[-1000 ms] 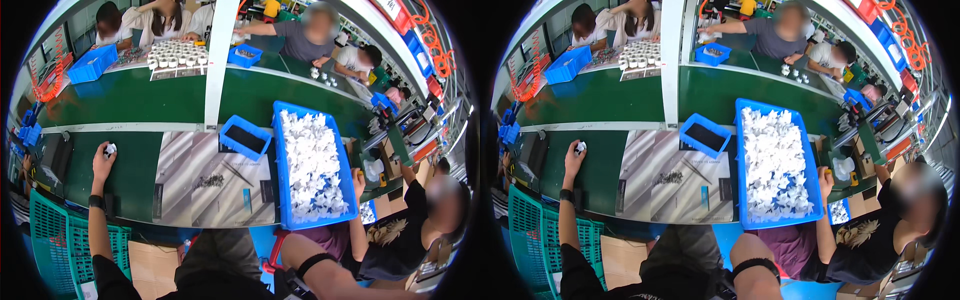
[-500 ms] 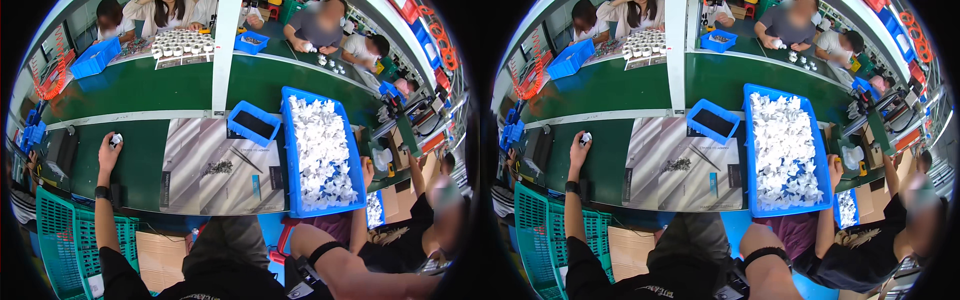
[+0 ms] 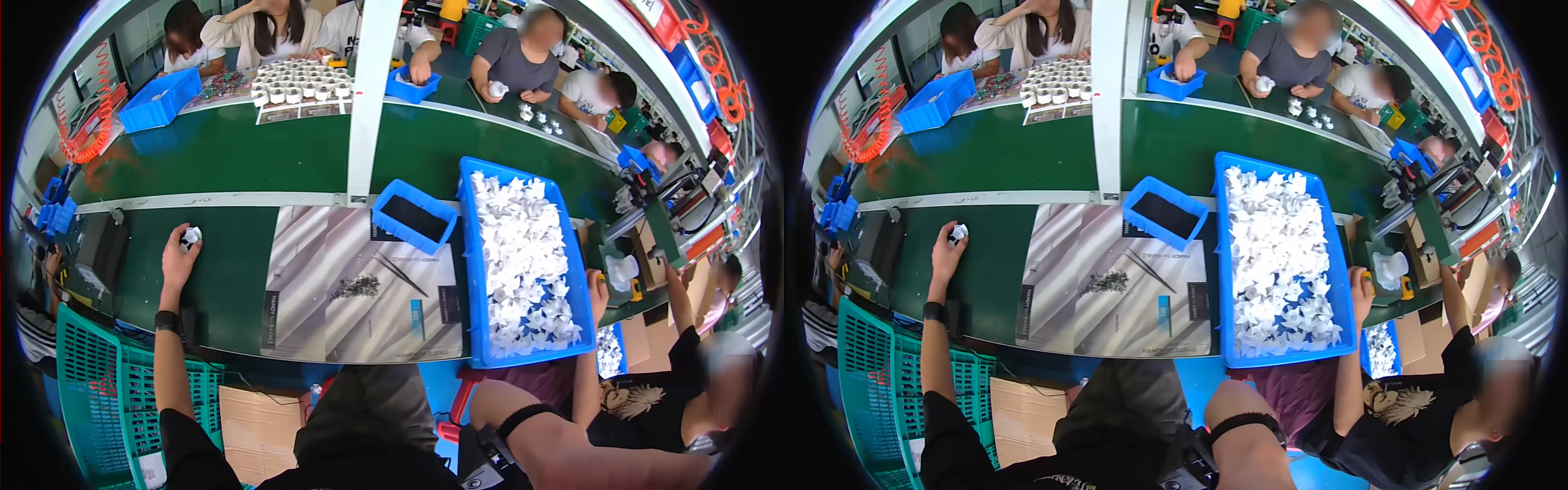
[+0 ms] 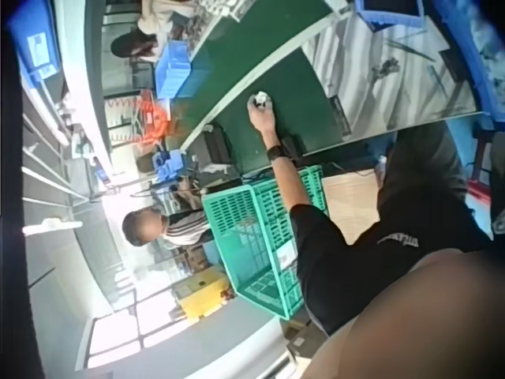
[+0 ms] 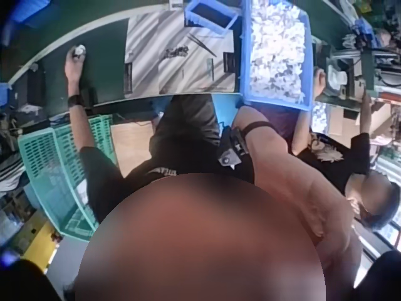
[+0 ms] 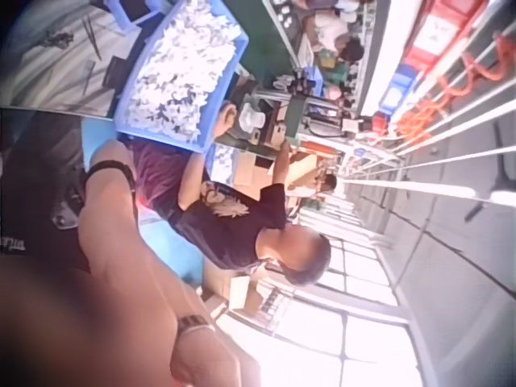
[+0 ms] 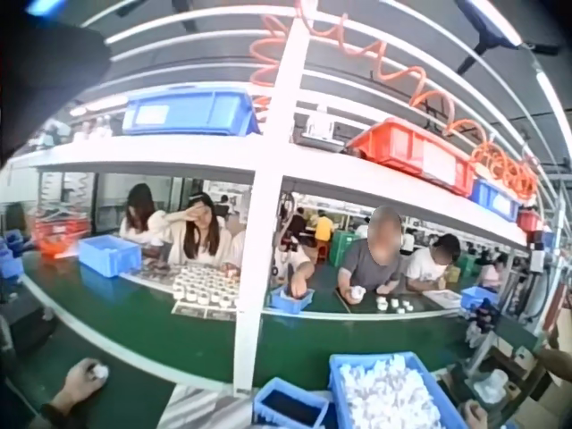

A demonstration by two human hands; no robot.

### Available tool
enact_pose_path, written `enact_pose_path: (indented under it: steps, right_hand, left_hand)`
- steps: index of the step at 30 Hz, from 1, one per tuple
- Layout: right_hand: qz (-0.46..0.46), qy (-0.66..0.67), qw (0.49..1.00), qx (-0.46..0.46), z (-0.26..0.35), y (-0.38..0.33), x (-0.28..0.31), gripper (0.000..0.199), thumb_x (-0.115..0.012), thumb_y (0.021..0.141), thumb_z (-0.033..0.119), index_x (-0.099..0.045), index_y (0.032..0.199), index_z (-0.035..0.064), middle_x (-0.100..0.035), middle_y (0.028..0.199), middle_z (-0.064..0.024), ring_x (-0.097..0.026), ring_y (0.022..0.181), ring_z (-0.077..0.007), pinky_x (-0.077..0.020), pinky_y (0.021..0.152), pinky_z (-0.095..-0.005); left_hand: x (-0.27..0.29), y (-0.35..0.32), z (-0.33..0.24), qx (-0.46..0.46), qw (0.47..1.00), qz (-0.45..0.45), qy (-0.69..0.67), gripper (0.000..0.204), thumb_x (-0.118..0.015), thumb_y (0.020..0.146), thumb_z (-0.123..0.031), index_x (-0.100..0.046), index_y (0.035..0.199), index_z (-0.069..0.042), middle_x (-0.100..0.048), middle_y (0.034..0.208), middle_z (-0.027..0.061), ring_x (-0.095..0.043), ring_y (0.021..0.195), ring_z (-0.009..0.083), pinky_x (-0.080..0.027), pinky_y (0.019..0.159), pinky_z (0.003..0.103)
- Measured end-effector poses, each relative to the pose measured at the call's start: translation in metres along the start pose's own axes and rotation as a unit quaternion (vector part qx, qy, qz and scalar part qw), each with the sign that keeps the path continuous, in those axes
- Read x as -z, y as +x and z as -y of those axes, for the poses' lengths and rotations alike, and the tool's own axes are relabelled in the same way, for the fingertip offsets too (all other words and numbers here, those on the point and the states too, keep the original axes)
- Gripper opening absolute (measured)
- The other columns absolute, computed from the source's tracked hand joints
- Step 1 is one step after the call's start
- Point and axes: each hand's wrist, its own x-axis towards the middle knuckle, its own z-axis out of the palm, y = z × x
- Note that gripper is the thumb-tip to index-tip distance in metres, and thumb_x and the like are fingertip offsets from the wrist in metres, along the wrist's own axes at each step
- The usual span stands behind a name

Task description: Sort small components from a bin and pack them into a cardboard box on an assembly line.

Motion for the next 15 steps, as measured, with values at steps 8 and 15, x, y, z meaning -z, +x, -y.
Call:
enact_pose_path:
  steps: [8,15]
  right_hand:
    - [-0.012,0.001,1.0,-0.003,-0.005,-0.006,-0.009,0.027,-0.057,0.091,0.018,-0.067,0.116,0.0224,-0.061,0.117,0.0045,-0.052,0.111,-0.0115,-0.0434,0.086,-0.0275]
    - [-0.026,-0.006,1.0,0.002,-0.006,-0.01,-0.015,0.027,-0.057,0.091,0.018,-0.067,0.116,0.0224,-0.061,0.116,0.0045,-0.052,0.11,-0.0116,-0.0435,0.086,-0.0274]
  left_hand:
    - [0.001,0.003,-0.01,0.007,1.0,0.004,0.003,0.049,-0.072,0.079,-0.024,-0.057,0.123,-0.011,-0.066,0.113,0.0121,-0.064,0.103,0.0285,-0.049,0.089,0.037]
    - [-0.009,0.003,-0.027,0.019,1.0,0.003,0.015,0.049,-0.072,0.079,-0.024,-0.056,0.124,-0.011,-0.065,0.113,0.0119,-0.063,0.104,0.0279,-0.049,0.089,0.037]
